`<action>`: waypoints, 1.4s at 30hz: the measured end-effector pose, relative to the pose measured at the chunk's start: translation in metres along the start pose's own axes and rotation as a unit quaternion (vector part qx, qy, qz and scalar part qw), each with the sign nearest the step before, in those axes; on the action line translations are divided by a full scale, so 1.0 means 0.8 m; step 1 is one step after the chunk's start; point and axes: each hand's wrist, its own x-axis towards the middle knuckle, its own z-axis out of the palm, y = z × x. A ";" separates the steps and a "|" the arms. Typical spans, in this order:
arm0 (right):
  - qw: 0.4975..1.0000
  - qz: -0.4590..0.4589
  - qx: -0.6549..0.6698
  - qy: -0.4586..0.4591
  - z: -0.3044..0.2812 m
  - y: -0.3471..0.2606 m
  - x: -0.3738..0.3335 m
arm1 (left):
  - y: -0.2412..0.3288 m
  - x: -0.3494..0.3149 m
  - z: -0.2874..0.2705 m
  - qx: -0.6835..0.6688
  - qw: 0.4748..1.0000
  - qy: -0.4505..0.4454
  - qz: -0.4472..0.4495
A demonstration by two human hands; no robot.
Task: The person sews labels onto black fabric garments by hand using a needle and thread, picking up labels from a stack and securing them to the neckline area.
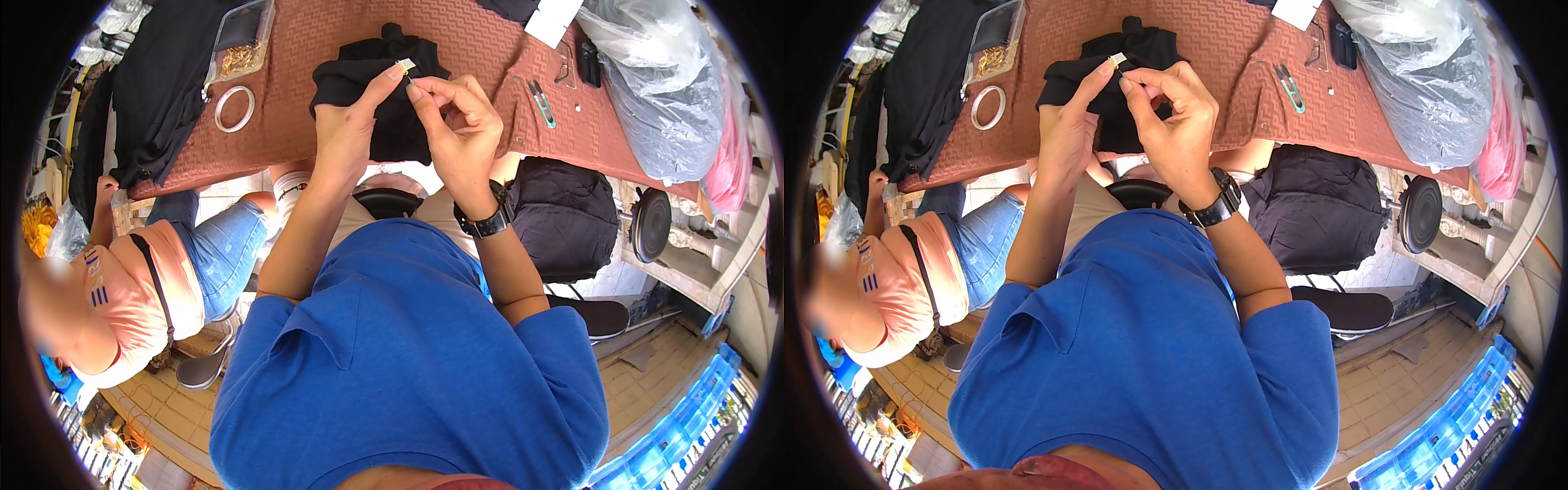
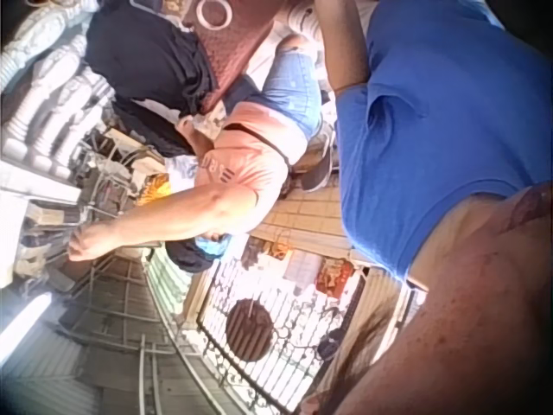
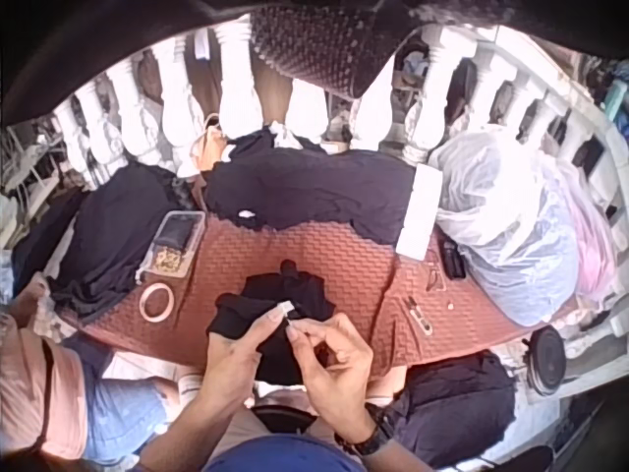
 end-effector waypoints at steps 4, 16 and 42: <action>1.000 0.009 0.008 0.000 0.000 -0.002 0.000 | 0.000 0.000 -0.001 0.006 1.000 0.002 -0.006; 1.000 0.013 0.015 0.005 0.002 0.001 0.000 | 0.000 0.000 0.000 -0.010 1.000 0.001 -0.018; 0.990 0.088 0.106 -0.028 -0.002 0.002 -0.003 | 0.001 -0.001 -0.004 -0.009 0.999 0.009 -0.052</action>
